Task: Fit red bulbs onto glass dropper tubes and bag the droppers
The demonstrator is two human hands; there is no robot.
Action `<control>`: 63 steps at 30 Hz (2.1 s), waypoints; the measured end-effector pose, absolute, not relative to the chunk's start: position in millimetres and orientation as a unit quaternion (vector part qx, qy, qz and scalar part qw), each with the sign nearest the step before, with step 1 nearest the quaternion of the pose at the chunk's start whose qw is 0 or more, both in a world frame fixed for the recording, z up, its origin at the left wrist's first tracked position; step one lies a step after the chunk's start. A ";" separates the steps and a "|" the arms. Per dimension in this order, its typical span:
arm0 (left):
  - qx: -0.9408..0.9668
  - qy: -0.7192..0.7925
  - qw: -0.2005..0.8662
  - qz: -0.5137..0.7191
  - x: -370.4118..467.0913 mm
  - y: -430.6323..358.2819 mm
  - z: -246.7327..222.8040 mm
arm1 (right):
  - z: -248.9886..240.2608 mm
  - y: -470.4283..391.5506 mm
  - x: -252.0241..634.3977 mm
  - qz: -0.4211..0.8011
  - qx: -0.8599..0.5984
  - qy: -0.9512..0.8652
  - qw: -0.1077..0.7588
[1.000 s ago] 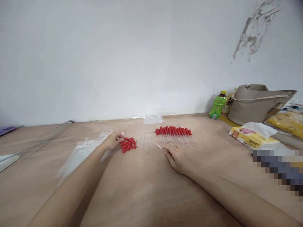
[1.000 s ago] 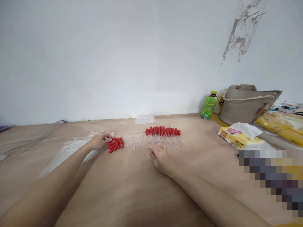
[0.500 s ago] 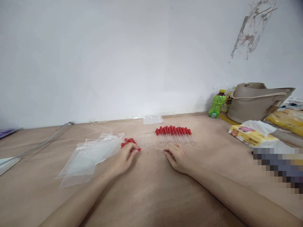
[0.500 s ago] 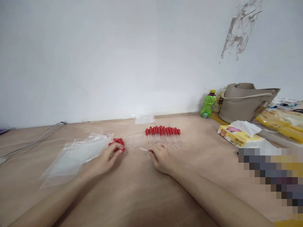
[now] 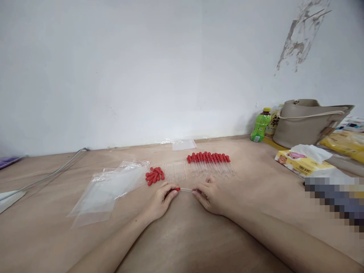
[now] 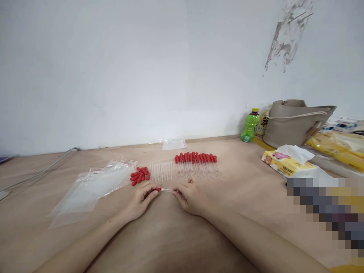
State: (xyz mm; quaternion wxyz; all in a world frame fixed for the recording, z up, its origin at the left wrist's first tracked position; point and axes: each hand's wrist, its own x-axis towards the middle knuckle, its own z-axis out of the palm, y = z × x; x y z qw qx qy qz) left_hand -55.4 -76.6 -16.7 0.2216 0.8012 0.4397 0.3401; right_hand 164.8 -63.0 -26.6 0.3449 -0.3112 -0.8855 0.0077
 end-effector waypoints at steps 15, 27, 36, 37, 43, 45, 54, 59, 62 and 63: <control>0.778 0.451 0.275 0.341 -51.2 -82.3 -16.4 | -24.6 -64.7 164.7 0.020 -0.307 -0.881 0.360; 0.793 0.437 0.295 0.304 -51.3 -87.3 -17.2 | -17.0 -59.9 170.2 0.074 -0.278 -0.914 0.287; 0.796 0.474 0.240 0.289 -49.5 -90.2 -19.9 | -21.2 -66.1 164.2 -0.040 -0.324 -0.900 0.287; 0.793 0.477 0.236 0.295 -49.9 -89.6 -21.9 | -22.5 -66.4 163.4 -0.041 -0.325 -0.900 0.289; 0.774 0.480 0.246 0.331 -54.1 -84.3 -28.9 | -27.2 -60.0 167.1 0.094 -0.332 -0.884 0.317; 0.769 0.483 0.254 0.331 -54.4 -83.7 -27.4 | -28.2 -58.8 168.5 0.127 -0.343 -0.873 0.322; 0.783 0.469 0.252 0.323 -50.7 -87.5 -20.3 | -24.6 -62.2 162.0 0.069 -0.326 -0.883 0.330; 0.787 0.465 0.248 0.321 -51.0 -88.0 -21.3 | -24.2 -61.0 159.4 0.024 -0.314 -0.895 0.316; 0.788 0.463 0.250 0.319 -51.6 -87.9 -21.7 | -26.3 -61.1 157.2 0.005 -0.318 -0.895 0.313; 0.787 0.463 0.250 0.322 -51.8 -87.8 -22.0 | -27.0 -61.2 156.5 0.000 -0.321 -0.894 0.313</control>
